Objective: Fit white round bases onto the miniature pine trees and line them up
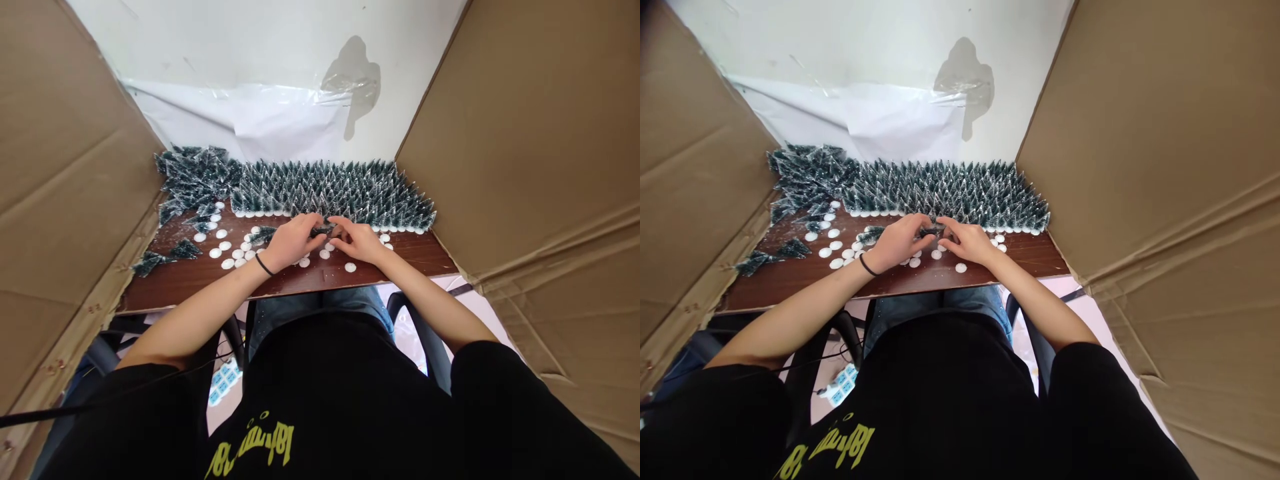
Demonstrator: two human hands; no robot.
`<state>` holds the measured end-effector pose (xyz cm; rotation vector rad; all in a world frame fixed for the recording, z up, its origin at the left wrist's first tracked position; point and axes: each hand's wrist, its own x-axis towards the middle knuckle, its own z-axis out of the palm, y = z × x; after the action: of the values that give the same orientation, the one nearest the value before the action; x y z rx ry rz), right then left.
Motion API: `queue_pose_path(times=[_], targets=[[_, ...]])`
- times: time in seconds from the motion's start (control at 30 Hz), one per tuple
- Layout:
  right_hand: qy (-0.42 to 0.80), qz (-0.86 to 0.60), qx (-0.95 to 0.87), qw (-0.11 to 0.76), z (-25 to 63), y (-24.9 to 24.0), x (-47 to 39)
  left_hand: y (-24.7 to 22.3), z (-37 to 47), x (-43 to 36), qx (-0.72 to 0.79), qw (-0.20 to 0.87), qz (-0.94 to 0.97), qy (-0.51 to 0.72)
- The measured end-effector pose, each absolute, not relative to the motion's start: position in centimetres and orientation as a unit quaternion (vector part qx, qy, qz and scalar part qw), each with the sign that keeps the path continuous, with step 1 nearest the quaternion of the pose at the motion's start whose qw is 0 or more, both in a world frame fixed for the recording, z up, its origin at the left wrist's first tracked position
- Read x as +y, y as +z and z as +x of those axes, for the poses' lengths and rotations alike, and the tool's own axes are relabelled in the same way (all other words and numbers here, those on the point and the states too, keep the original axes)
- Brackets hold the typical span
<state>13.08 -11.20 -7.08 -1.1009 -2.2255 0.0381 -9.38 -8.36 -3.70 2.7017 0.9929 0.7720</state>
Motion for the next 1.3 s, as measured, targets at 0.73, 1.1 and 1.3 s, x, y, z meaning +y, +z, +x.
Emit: queue_pose_path(times=[0.73,1.1,1.3], targets=[[-0.125,-0.380,-0.819,0.411,13.8,-6.5,-11.4,-3.6,-10.2,-7.3,0.122,0.075,0.987,0.069],[-0.101,-0.405,-0.838,0.351,13.8,-6.8,-11.3,-3.8,-10.2,-7.1,0.114,0.062,0.989,0.075],[-0.114,-0.395,-0.845,0.341,13.8,-6.8,-11.3,-3.9,-10.1,-7.0,0.115,0.062,0.988,0.077]])
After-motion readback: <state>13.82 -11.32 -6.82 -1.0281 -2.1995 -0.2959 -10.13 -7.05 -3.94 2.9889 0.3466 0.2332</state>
